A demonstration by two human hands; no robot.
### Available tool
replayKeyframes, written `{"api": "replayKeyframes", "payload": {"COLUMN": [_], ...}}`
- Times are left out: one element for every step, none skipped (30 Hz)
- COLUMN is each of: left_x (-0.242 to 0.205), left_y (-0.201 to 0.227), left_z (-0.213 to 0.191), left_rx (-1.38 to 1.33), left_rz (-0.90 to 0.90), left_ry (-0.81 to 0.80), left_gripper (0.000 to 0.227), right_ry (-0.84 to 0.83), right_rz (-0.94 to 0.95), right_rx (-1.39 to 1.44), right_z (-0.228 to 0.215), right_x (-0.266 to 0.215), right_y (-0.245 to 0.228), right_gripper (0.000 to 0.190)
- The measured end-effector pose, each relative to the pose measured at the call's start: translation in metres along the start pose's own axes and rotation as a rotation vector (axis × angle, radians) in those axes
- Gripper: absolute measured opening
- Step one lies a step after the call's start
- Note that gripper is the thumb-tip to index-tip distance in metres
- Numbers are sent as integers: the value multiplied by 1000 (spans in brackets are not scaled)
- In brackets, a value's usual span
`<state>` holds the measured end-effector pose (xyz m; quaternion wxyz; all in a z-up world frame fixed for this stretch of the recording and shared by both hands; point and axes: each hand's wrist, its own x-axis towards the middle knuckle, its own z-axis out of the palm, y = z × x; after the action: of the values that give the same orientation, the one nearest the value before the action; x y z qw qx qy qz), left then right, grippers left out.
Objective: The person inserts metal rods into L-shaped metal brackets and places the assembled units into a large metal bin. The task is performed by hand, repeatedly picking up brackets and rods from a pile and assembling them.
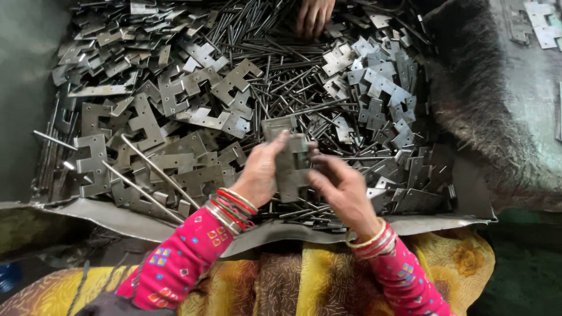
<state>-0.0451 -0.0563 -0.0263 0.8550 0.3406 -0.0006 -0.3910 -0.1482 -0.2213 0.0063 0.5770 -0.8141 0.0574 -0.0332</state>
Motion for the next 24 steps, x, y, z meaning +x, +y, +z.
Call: {"api": "replayKeyframes", "payload": {"left_x": [-1,-2,-4,1,8,8,2,-4,-9,-11,-13,-17,-20,-22,-21,-19,-20,-20,-20,-19,-18,-17,-17,-16], "left_y": [2,5,9,17,32,42,50,59,64,62,56,48,37,29,23,19,18,22,27,30,32,32,30,27], "left_z": [2,3,2,0,-5,-11,-19,-30,-38,-42,-44,-46,-46,-45,-43,-41,-41,-42,-44,-44,-45,-45,-45,-45], "left_rx": [77,154,231,446,667,887,1180,1473,1764,2021,2267,2301,2331,2330,2337,2344,2331,2317,2293,2268,2278,2285,2286,2305], "left_rz": [-4,-9,-14,34,78,121,208,295,382,196,-6,-59,-112,-174,-224,-274,-229,-186,-204,-221,-187,-152,-122,-148], "left_ry": [-49,-97,-141,-117,-93,-68,-25,23,69,55,36,6,-34,-2,14,31,17,3,27,51,90,129,178,197], "left_gripper": [44,45,45,47,50,53,46,40,34,28,23,17,14,14,13,13,13,13,16,21,31,40,50,48], "right_ry": [-34,-67,-104,-81,-54,-27,-14,-1,17,31,50,69,78,88,115,153,198,242,320,396,464,531,585,651], "right_rz": [105,212,321,333,342,352,330,309,288,286,283,280,262,244,220,190,166,143,71,3,-63,-114,-165,-285], "right_rx": [202,404,607,650,695,741,732,723,713,699,683,667,636,605,575,539,497,454,324,191,60,-24,-108,-206], "right_z": [5,10,13,13,11,9,5,1,-2,-4,-5,-6,-7,-8,-11,-16,-24,-35,-51,-71,-93,-119,-151,-186], "right_x": [-2,-3,-4,-6,-6,-7,-6,-5,-5,-5,-5,-4,-5,-5,-6,-6,-6,-4,-2,2,7,12,19,33], "right_y": [6,11,16,20,22,23,23,23,23,22,21,20,18,17,16,15,16,18,21,25,31,38,45,54], "right_gripper": [35,36,37,37,37,37,37,37,37,37,37,37,36,35,34,34,34,34,32,30,28,24,21,23]}}
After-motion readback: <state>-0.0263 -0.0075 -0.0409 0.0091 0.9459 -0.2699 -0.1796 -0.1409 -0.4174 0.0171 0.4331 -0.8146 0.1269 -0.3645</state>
